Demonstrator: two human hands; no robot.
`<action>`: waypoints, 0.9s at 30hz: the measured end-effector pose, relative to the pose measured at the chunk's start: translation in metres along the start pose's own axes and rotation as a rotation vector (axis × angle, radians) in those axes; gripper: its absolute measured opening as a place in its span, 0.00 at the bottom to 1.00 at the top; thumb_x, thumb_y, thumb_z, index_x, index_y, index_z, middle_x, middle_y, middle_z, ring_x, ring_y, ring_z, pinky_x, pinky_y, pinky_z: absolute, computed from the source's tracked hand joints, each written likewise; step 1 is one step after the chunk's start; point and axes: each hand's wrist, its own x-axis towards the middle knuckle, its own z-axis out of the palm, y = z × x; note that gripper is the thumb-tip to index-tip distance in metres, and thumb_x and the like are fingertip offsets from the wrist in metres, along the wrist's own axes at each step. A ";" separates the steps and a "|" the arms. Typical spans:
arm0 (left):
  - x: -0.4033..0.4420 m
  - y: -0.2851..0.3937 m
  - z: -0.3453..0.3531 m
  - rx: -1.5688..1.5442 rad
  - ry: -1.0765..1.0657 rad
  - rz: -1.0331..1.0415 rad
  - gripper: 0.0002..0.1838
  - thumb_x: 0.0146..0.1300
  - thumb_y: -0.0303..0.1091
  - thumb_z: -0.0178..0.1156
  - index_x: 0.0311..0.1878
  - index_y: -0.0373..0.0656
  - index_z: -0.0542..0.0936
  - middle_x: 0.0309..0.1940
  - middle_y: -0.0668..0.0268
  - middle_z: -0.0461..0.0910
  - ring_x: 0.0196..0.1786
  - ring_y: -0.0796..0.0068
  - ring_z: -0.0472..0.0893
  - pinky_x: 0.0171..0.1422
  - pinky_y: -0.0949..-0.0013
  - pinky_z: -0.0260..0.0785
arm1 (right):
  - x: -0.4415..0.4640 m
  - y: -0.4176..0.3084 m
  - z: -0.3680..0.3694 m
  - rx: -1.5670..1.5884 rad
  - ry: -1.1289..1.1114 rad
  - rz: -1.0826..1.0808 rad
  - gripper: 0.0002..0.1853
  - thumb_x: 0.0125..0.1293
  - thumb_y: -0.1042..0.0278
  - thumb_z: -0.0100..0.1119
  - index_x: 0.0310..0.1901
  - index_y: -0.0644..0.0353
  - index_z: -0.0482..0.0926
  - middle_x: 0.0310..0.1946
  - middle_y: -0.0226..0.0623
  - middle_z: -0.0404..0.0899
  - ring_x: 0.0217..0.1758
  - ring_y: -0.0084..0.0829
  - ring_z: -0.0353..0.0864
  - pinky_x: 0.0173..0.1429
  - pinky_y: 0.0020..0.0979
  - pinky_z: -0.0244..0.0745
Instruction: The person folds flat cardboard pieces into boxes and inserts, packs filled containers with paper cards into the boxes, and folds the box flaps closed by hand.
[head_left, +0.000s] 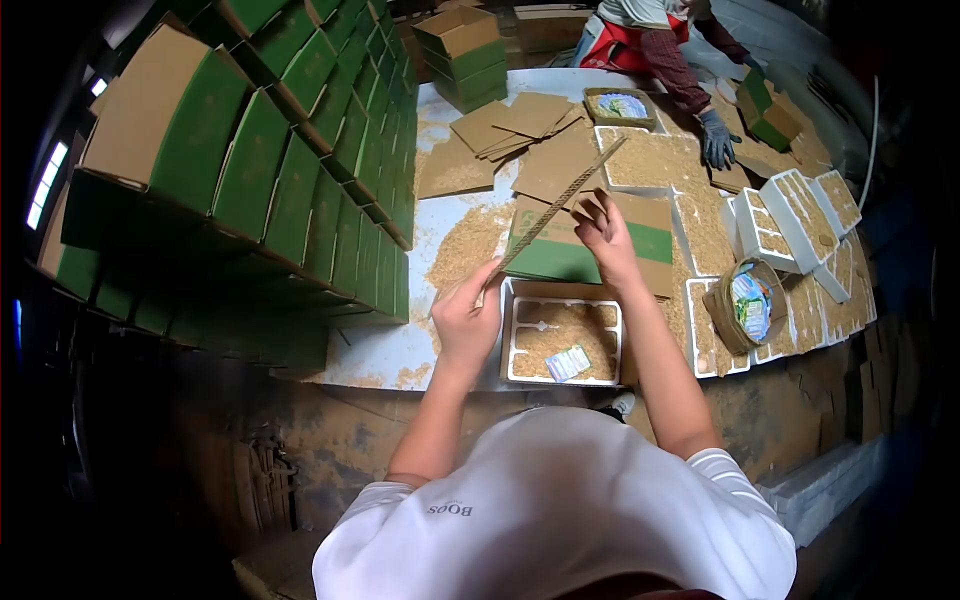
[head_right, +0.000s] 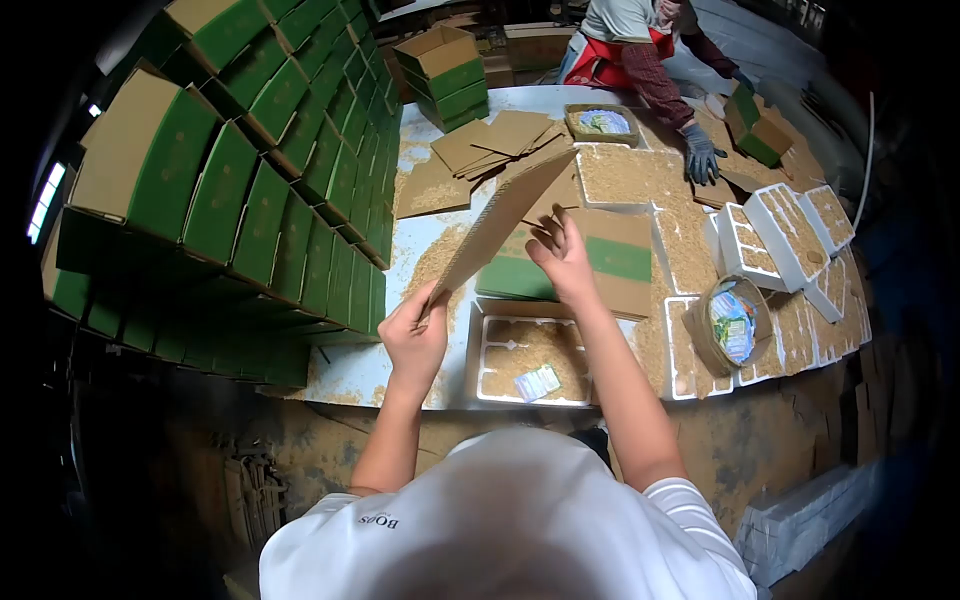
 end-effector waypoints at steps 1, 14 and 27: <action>0.000 0.006 -0.002 -0.017 -0.043 -0.042 0.13 0.58 0.18 0.63 0.47 0.38 0.84 0.38 0.55 0.86 0.38 0.65 0.87 0.43 0.70 0.77 | -0.004 0.000 -0.003 0.028 0.012 -0.006 0.49 0.61 0.65 0.70 0.75 0.63 0.46 0.67 0.47 0.64 0.69 0.39 0.66 0.69 0.36 0.67; -0.015 -0.005 0.017 0.187 -0.388 0.155 0.27 0.59 0.21 0.65 0.63 0.50 0.78 0.32 0.61 0.79 0.36 0.62 0.77 0.44 0.63 0.71 | -0.102 -0.039 -0.056 -0.844 0.248 -0.341 0.44 0.49 0.77 0.76 0.69 0.58 0.64 0.64 0.42 0.66 0.62 0.36 0.74 0.67 0.36 0.70; -0.032 0.018 0.041 0.155 -0.351 0.315 0.35 0.50 0.13 0.61 0.64 0.50 0.78 0.30 0.65 0.78 0.33 0.65 0.76 0.38 0.65 0.72 | -0.088 -0.057 -0.036 -1.076 0.622 -0.656 0.32 0.46 0.79 0.77 0.55 0.62 0.74 0.57 0.44 0.75 0.60 0.42 0.75 0.64 0.38 0.71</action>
